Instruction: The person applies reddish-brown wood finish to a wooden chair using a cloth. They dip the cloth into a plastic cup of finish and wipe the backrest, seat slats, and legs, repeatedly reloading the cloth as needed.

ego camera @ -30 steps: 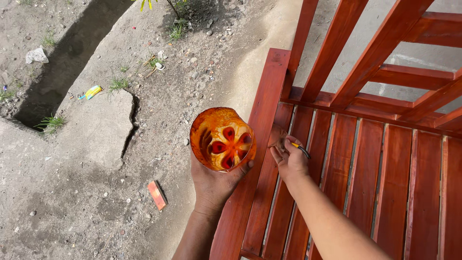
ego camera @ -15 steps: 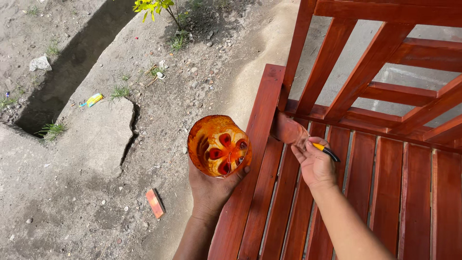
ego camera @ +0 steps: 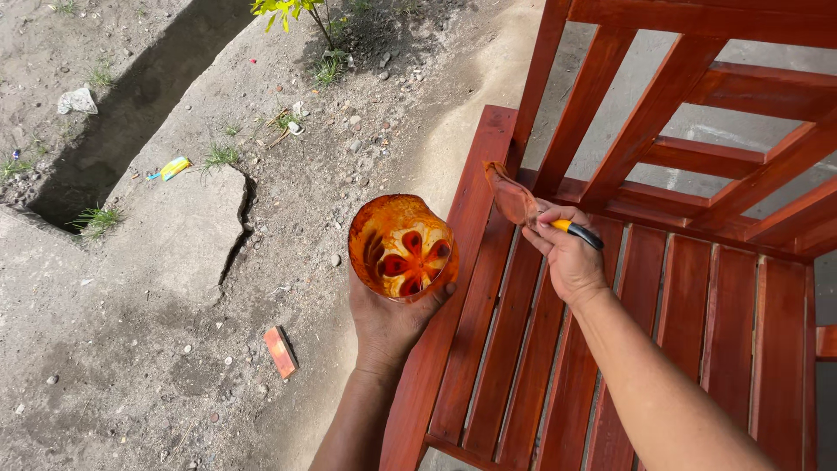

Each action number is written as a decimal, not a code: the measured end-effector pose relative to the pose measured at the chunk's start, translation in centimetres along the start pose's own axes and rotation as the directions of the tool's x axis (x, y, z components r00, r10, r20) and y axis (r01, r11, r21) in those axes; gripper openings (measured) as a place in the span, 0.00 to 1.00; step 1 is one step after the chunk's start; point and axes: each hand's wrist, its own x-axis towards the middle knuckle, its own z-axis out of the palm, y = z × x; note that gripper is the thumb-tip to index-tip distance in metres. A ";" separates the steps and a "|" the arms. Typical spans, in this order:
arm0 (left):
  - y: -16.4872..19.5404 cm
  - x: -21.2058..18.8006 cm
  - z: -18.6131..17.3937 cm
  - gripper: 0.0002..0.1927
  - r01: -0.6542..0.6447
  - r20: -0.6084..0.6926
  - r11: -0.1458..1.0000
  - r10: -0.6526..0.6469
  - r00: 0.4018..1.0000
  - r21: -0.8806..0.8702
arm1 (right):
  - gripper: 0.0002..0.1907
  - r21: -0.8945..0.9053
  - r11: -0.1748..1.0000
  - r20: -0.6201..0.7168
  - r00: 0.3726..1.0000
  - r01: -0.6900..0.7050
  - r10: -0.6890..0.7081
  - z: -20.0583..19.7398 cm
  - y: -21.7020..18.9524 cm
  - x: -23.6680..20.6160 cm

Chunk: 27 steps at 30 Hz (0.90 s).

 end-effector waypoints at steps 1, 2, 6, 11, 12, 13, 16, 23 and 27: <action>0.2 -0.1 0.3 0.46 0.012 0.000 1.000 -0.012 1.000 0.013 | 0.08 0.009 1.000 -0.022 1.000 -0.008 0.008 0.2 0.6 -1.5; 0.6 -0.5 0.4 0.46 0.002 0.005 0.999 -0.002 1.000 0.045 | 0.08 0.017 1.000 -0.043 0.999 -0.019 0.019 0.3 1.2 -3.2; 2.1 -0.7 -0.2 0.46 -0.041 0.006 0.990 0.041 0.999 0.136 | 0.07 0.063 0.993 -0.061 0.993 -0.099 0.103 0.2 3.2 -10.0; 3.3 -0.6 -1.1 0.46 -0.065 0.001 0.997 0.065 0.998 0.045 | 0.06 -0.213 0.961 0.024 0.982 -0.178 0.187 -1.5 7.9 -23.2; 3.4 -0.7 -1.1 0.46 -0.071 0.000 0.995 0.071 0.997 0.073 | 0.07 -0.283 0.935 0.045 0.970 -0.216 0.238 -2.0 9.2 -26.0; 3.5 -0.8 -0.9 0.46 -0.081 -0.001 0.992 0.082 0.997 0.095 | 0.05 -0.272 0.961 0.212 0.971 -0.047 0.107 -2.4 10.5 -28.5; 3.6 -1.1 -0.3 0.48 -0.066 0.040 0.991 0.071 0.997 -0.119 | 0.07 0.035 0.990 0.698 0.705 0.136 -0.122 -2.8 13.0 -30.4; 3.5 -1.3 -1.4 0.47 -0.070 0.033 0.997 0.071 0.997 -0.021 | 0.13 -0.304 0.952 0.558 0.817 0.036 0.147 -3.0 9.2 -31.1; 3.7 -0.8 -2.8 0.48 -0.102 -0.006 0.994 0.102 0.995 0.046 | 0.06 -0.563 0.794 0.402 0.763 -0.230 0.506 2.6 8.1 -26.9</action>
